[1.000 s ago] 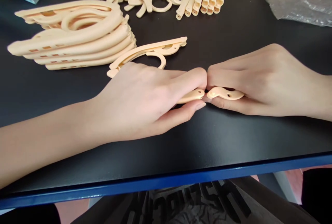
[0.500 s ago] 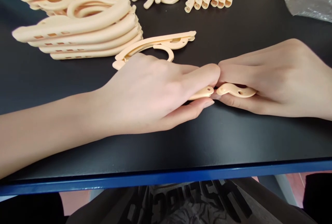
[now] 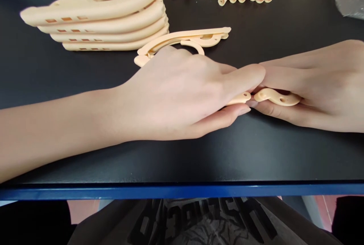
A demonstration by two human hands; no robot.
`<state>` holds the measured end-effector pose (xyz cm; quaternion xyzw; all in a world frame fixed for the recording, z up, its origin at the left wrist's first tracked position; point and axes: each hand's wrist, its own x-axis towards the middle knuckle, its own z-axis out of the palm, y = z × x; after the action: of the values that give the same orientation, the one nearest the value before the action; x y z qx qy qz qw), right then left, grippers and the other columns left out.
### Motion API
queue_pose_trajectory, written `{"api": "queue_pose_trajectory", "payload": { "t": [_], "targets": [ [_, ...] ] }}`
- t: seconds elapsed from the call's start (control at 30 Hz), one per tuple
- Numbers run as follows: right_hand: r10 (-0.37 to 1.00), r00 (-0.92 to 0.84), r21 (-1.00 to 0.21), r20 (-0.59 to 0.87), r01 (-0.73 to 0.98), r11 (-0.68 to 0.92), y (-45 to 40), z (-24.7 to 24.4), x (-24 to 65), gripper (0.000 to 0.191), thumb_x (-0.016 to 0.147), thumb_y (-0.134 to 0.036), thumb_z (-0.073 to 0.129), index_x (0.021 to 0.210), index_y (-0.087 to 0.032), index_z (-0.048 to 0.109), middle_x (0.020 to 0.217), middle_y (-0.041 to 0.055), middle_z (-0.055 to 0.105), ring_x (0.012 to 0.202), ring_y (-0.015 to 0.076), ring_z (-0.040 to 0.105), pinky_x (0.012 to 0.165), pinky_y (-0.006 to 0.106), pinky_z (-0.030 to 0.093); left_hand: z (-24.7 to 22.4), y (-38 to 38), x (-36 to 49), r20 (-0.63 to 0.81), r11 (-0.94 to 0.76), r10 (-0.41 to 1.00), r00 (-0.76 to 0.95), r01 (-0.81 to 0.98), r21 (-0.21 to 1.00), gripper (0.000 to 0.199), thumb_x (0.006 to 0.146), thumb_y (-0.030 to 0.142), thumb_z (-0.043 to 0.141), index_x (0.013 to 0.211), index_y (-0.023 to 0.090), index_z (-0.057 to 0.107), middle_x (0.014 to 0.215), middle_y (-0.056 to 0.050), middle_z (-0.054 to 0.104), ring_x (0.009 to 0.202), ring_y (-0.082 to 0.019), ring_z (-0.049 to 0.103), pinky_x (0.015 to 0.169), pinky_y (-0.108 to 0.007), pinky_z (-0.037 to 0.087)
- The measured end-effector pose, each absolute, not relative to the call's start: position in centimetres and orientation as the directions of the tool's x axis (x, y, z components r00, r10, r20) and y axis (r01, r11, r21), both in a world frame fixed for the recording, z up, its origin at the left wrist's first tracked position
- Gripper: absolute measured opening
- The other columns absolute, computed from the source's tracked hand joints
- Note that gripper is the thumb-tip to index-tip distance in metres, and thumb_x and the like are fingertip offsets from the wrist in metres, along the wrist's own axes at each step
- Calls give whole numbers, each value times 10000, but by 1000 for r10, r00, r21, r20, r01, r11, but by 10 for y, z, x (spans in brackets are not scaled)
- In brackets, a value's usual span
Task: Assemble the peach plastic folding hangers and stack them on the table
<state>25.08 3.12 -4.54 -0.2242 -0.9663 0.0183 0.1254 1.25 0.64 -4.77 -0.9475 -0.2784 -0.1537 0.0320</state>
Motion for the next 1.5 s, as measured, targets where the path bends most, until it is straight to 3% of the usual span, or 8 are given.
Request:
{"api": "queue_pose_trajectory", "payload": {
  "t": [0.1,0.47,0.77,0.9,1.03,1.23,1.4,1.5],
  "targets": [
    [396,-890,-19,224,403,915,33,-47,252,303,1025,-394,358,891,-219,567,665,-22,551,512,108,350,493,314,219,-48,6,12,293,-841,522,801,540,22,255,972,330,416,1055,223,632,636,21,613,495,-134,543,435,-296,168],
    [481,-865,-54,142,478,877,33,-48,252,412,1004,-502,306,755,-226,483,606,-15,393,513,126,305,510,338,202,-50,7,14,303,-837,501,811,543,-69,326,991,331,388,1193,164,581,680,33,548,483,-61,424,495,-240,166],
    [536,-839,-92,91,529,844,33,-47,255,425,993,-530,277,742,-222,429,621,6,395,533,141,299,517,363,179,-48,3,11,219,-806,561,798,587,-72,426,996,332,257,1313,193,506,794,31,581,741,-180,672,674,-318,464],
    [528,-843,-113,103,517,848,33,-50,257,400,985,-517,327,766,-226,492,649,0,391,542,133,275,529,347,154,-33,5,17,186,-797,590,785,603,-16,636,957,454,66,1240,165,556,592,69,475,613,-149,684,509,-152,277],
    [542,-833,-98,110,533,840,32,-49,258,379,985,-496,342,766,-231,501,638,1,380,543,138,275,534,348,154,-15,9,23,75,-823,568,819,563,75,726,922,508,9,1068,132,613,524,78,462,487,-87,622,497,-131,111],
    [536,-839,-109,98,526,843,33,-47,257,387,993,-503,304,762,-242,471,640,2,391,538,147,294,535,349,160,-29,5,19,202,-837,537,819,547,3,759,909,474,-48,935,125,626,547,55,474,527,-108,642,547,-155,99],
    [509,-853,-89,120,501,861,33,-48,254,408,998,-494,291,718,-234,434,594,2,378,511,147,299,497,347,194,-48,5,14,219,-803,572,791,594,-48,458,960,364,220,1043,160,621,574,64,443,562,-144,639,582,-199,261],
    [472,-863,-118,179,458,881,32,-47,252,357,1003,-449,344,729,-241,440,608,-6,428,503,135,309,502,338,203,-50,6,13,243,-818,547,801,573,-46,403,982,361,277,1051,160,619,612,54,513,529,-127,611,554,-189,210]
  ]
}}
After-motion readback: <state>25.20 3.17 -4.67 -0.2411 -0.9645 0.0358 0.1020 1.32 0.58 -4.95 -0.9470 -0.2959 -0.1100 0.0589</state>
